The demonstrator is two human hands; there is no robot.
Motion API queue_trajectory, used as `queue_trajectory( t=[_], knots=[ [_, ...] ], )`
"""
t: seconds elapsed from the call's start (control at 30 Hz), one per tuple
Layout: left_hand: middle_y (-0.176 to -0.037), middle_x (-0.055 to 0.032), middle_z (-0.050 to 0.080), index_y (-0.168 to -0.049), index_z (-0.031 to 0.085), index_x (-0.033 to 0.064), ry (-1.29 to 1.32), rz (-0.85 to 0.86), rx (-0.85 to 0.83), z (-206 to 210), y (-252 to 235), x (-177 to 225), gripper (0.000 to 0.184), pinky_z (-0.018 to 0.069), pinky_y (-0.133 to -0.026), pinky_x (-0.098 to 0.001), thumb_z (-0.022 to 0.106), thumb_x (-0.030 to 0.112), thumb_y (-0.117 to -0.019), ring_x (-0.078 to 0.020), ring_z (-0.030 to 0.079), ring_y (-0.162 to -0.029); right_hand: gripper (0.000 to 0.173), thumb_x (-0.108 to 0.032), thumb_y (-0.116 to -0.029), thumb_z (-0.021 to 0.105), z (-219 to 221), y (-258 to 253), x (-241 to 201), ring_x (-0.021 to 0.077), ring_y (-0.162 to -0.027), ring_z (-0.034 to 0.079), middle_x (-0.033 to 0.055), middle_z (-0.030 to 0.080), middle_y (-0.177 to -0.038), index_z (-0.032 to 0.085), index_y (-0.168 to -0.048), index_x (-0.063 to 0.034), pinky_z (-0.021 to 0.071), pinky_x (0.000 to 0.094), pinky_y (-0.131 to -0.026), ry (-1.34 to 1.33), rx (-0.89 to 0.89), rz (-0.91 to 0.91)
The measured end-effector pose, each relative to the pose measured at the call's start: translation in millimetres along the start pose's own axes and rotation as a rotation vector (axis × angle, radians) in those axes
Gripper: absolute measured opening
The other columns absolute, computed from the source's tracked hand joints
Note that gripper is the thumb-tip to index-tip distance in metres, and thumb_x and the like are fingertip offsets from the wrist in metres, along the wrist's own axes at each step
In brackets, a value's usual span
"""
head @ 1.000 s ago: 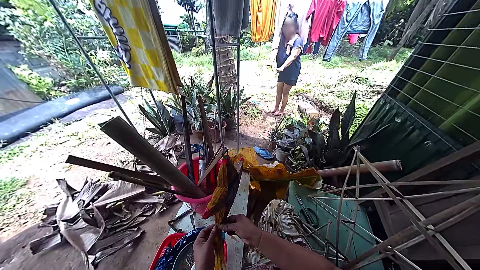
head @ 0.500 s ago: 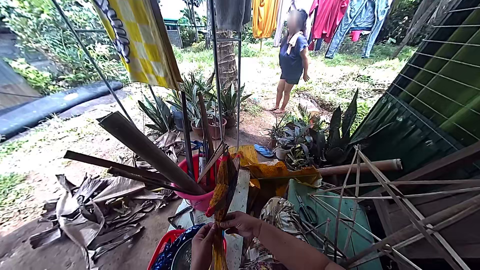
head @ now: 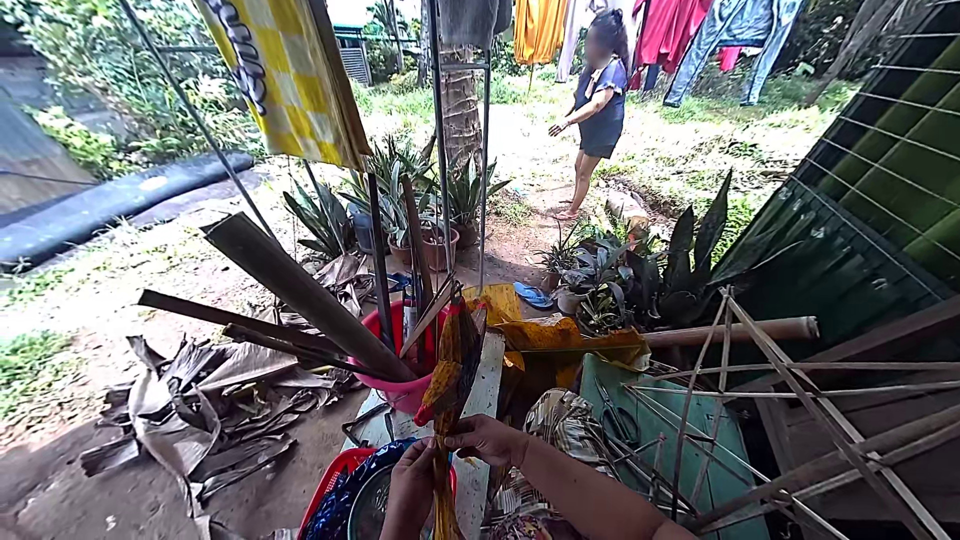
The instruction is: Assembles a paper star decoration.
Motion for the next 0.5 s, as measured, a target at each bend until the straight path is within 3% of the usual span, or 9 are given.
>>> queue_trajectory(
  t=[0.1, 0.17, 0.3, 0.37, 0.5],
  knots=[
    [-0.085, -0.0089, 0.07, -0.105, 0.058, -0.002, -0.06, 0.088, 0.053, -1, 3, 9, 0.008, 0.06, -0.066, -0.0296, 0.058, -0.005, -0.0981, -0.0138, 0.069, -0.071, 0.023, -0.005, -0.0977, 0.067, 1, 2, -3, 0.01, -0.094, 0.066, 0.0042, 0.069, -0.107, 0.063, -0.119, -0.0009, 0.0552, 0.0286, -0.085, 0.019, 0.009, -0.01],
    [-0.084, -0.0092, 0.071, -0.105, 0.064, -0.005, -0.185, 0.177, 0.094, 3, 10, 18, 0.008, 0.0584, -0.065, -0.027, 0.061, -0.003, -0.0979, -0.0123, 0.068, -0.07, 0.022, -0.005, -0.0977, 0.067, 0, 1, -4, 0.0099, -0.093, 0.066, 0.0045, 0.069, -0.106, 0.063, -0.119, 0.0002, 0.0554, 0.0285, -0.085, 0.029, 0.026, -0.03],
    [-0.083, -0.0035, 0.074, -0.103, 0.071, -0.0012, -0.509, 0.461, 0.205, 14, 31, 34, 0.01, 0.0575, -0.069, -0.0201, 0.066, 0.006, -0.0977, -0.0032, 0.068, -0.07, 0.022, -0.008, -0.0988, 0.066, -3, 2, -4, 0.01, -0.096, 0.065, 0.0043, 0.068, -0.109, 0.064, -0.119, -0.0005, 0.0542, 0.0296, -0.087, 0.067, 0.037, -0.054],
    [-0.09, -0.0039, 0.073, -0.106, 0.071, -0.001, -0.537, 0.577, 0.203, 17, 36, 33, 0.014, 0.0582, -0.075, -0.0203, 0.066, 0.008, -0.0959, -0.004, 0.069, -0.078, 0.022, -0.008, -0.0987, 0.066, -4, 3, -6, 0.0101, -0.095, 0.065, 0.0045, 0.069, -0.108, 0.065, -0.119, -0.0006, 0.0546, 0.0293, -0.087, 0.055, 0.051, -0.055],
    [-0.11, -0.0112, 0.072, -0.12, 0.065, -0.0046, -0.521, 0.622, 0.119, 23, 37, 22, 0.035, 0.0611, -0.085, -0.0266, 0.074, 0.009, -0.0887, -0.0109, 0.072, -0.093, 0.021, -0.007, -0.0992, 0.065, -7, 7, -9, 0.0093, -0.092, 0.066, 0.0044, 0.069, -0.106, 0.064, -0.119, -0.0004, 0.0555, 0.0274, -0.084, 0.032, 0.078, -0.042]
  ],
)
Point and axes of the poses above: each hand's wrist, its own y-axis away from the middle knuckle, its own z-axis out of the palm, x = y × z, the point moved 10 cm from there along -y, towards the middle knuckle
